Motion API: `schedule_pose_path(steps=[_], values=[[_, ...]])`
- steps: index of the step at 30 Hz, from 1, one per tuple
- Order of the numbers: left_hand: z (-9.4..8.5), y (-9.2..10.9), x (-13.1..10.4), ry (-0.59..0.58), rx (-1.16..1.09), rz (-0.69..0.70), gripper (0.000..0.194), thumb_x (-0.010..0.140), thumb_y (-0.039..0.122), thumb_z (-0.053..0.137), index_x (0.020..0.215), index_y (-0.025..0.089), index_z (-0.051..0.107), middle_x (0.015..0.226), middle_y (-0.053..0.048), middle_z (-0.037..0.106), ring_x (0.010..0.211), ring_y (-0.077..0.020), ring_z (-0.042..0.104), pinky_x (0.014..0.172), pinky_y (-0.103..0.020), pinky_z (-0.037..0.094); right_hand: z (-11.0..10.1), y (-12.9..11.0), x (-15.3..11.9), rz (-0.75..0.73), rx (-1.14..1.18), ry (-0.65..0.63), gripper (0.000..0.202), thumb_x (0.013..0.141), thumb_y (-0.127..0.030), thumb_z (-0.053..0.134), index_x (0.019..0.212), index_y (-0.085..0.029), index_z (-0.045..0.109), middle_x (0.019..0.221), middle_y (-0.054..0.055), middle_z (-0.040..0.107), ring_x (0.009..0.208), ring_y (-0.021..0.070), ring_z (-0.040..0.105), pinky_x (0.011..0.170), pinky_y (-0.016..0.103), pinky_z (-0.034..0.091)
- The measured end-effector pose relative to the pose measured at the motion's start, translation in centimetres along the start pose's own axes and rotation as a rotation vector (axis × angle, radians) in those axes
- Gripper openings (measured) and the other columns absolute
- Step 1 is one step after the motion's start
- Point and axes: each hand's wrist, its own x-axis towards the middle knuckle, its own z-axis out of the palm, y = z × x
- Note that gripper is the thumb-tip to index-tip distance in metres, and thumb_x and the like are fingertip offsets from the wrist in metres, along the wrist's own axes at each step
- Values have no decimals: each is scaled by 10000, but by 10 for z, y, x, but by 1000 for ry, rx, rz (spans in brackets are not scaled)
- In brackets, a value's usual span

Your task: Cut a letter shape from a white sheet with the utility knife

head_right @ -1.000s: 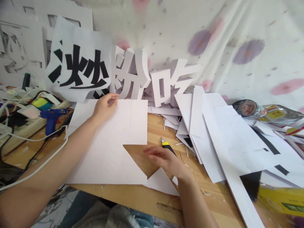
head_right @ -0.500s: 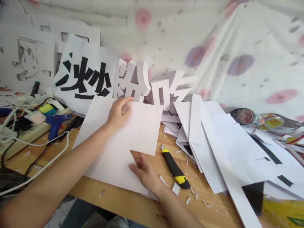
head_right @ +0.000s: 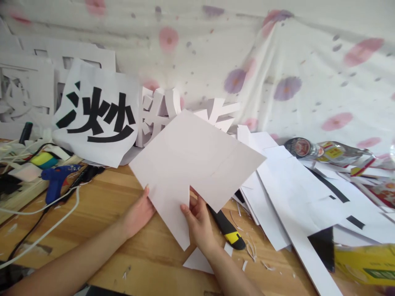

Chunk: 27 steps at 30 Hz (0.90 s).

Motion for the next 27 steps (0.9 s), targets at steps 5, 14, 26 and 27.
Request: schedule_pose_path(steps=[5, 14, 26, 27], values=[[7, 18, 10, 126, -243, -139, 239, 809, 221, 593, 1008, 91, 618, 935, -105, 691, 889, -204, 644, 861, -300, 484, -26, -16, 5, -109, -444, -266, 402, 818, -395, 525, 1196, -273, 463, 1150, 80, 589, 993, 231, 575, 761, 369, 492], [-6, 34, 1, 166, -348, -94, 220, 872, 234, 502, 996, 105, 631, 800, -64, 701, 722, -161, 670, 773, -263, 525, -114, -25, 1, 116, -1563, 103, 343, 628, -516, 636, 772, -216, 552, 820, 65, 621, 811, 266, 589, 674, 365, 450], [-6, 29, -2, 172, -353, -133, 256, 822, 300, 586, 987, 107, 625, 780, -39, 700, 674, -140, 659, 652, -210, 519, -38, -37, -5, -429, -1068, -312, 374, 789, -280, 583, 1152, -258, 499, 1119, 73, 586, 987, 222, 571, 798, 326, 492], [-5, 28, -2, 155, -350, -148, 271, 815, 309, 595, 989, 103, 623, 776, -44, 700, 672, -147, 659, 656, -217, 519, -30, -37, -4, -454, -1066, -319, 357, 798, -263, 569, 1149, -253, 507, 1097, 72, 599, 972, 219, 579, 795, 325, 497]])
